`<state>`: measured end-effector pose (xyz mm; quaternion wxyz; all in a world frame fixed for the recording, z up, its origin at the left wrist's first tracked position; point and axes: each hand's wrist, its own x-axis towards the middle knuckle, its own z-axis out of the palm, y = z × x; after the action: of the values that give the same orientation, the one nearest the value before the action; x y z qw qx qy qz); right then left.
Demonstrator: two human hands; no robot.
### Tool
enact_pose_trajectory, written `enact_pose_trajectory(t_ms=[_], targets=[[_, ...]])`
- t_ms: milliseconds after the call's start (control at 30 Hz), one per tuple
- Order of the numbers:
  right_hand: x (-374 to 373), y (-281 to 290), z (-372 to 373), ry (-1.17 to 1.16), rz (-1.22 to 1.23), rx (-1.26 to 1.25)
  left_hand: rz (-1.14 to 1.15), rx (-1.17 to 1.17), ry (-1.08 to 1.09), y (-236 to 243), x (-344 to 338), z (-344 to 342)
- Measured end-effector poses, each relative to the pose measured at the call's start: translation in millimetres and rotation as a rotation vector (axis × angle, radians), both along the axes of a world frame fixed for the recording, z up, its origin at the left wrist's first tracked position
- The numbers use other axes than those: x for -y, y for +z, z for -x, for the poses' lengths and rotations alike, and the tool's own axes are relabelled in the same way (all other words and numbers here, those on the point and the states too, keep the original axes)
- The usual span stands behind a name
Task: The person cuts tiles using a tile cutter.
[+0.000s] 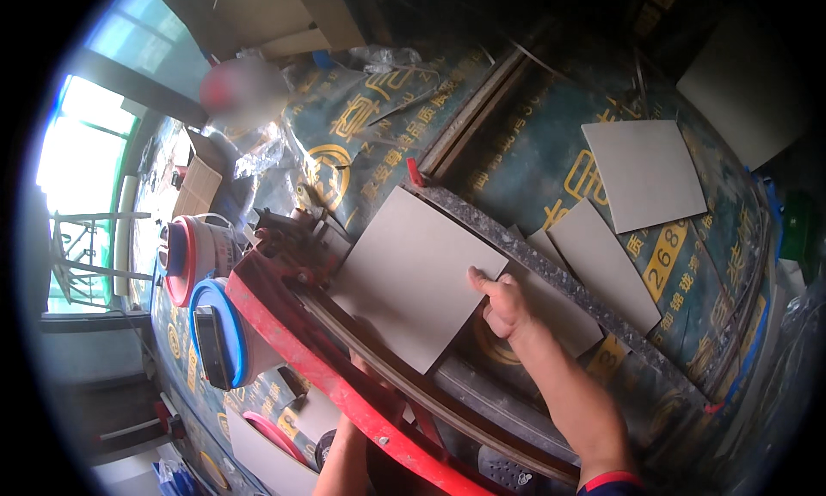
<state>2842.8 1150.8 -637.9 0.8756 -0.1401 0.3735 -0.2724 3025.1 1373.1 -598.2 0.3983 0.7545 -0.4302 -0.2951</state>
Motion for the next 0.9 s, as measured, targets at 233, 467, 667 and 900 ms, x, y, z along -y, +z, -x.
enact_pose_trajectory(t_ms=[233, 467, 667, 900], targets=[[5.2, 9.1, -1.5, 0.022, -0.022, 0.0, -0.033, -0.151, 0.085, -20.4, -8.5, -2.4], [5.5, 15.2, -5.1, -0.03, -0.043, -0.005, -0.023, -0.242, 0.16, -33.3, -14.6, -3.4], [7.6, 15.4, -2.2, -0.04, -0.035, -0.011, -0.041, -0.134, 0.081, -12.6, -0.8, 1.8], [5.7, 15.9, -4.9, -0.04, -0.026, -0.017, 0.131, -0.657, 0.293, -20.6, -7.8, 3.8]])
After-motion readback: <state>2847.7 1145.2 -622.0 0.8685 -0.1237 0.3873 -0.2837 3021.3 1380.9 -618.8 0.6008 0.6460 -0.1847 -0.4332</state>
